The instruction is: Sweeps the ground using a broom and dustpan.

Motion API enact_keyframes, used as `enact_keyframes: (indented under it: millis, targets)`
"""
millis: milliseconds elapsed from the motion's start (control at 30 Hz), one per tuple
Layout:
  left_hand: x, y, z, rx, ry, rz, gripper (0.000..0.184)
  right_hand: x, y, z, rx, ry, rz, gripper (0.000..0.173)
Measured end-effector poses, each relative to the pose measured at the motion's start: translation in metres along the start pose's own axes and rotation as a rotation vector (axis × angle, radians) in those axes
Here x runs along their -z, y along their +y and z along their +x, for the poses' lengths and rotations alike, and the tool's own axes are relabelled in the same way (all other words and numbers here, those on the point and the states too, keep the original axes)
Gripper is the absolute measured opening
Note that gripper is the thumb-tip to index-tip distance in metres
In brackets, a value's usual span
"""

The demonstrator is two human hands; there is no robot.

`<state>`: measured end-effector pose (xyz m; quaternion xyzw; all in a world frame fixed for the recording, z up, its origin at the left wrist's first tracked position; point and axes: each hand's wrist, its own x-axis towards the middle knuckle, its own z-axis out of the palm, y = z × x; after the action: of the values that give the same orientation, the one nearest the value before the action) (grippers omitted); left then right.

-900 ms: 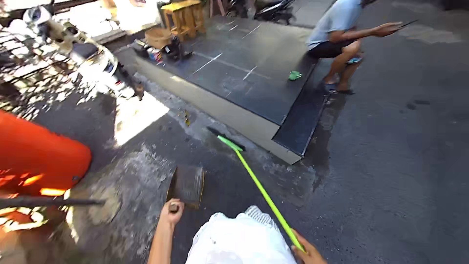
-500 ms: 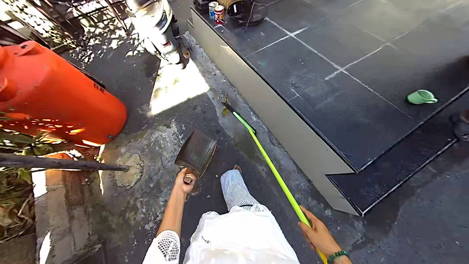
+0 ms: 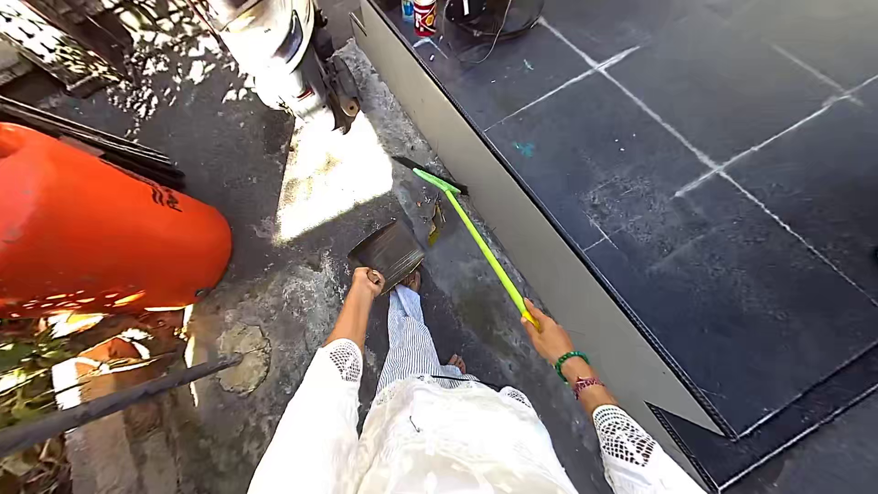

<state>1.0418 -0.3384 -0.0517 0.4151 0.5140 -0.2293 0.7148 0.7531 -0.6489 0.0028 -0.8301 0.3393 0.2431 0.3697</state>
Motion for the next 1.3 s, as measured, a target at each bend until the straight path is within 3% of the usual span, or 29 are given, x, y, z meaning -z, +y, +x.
enact_keyframes:
  millis: [267,433,567,733,900,1000,1167,1300]
  targets:
    - [-0.179,0.079,0.106,0.047,0.111,0.096,0.022,0.037,-0.111,0.135,-0.129,-0.061,-0.107,0.057]
    - [-0.26,0.098,0.148,0.034,0.126,0.042,0.024,0.035,-0.151,0.204,-0.207,-0.157,-0.086,0.059]
    - [-0.306,0.107,0.173,0.028,0.116,0.098,0.028,0.032,-0.168,0.217,-0.222,-0.274,0.034,0.058]
    - [-0.334,0.12,0.187,0.017,0.14,0.138,0.028,0.044,-0.144,0.153,-0.247,-0.323,0.28,0.056]
    - [-0.339,0.118,0.194,0.018,0.154,0.183,0.028,0.051,-0.139,0.066,-0.284,-0.164,0.329,0.057]
    - [-0.343,0.111,0.195,0.016,0.169,0.206,0.025,0.037,-0.145,0.074,-0.316,-0.105,0.284,0.061]
    - [-0.359,0.098,0.196,0.012,0.157,0.208,0.022,-0.004,-0.162,0.139,-0.471,-0.312,0.559,0.062]
    - [-0.366,0.094,0.199,0.005,0.158,0.187,0.019,0.006,-0.168,0.129,-0.444,-0.42,0.621,0.061]
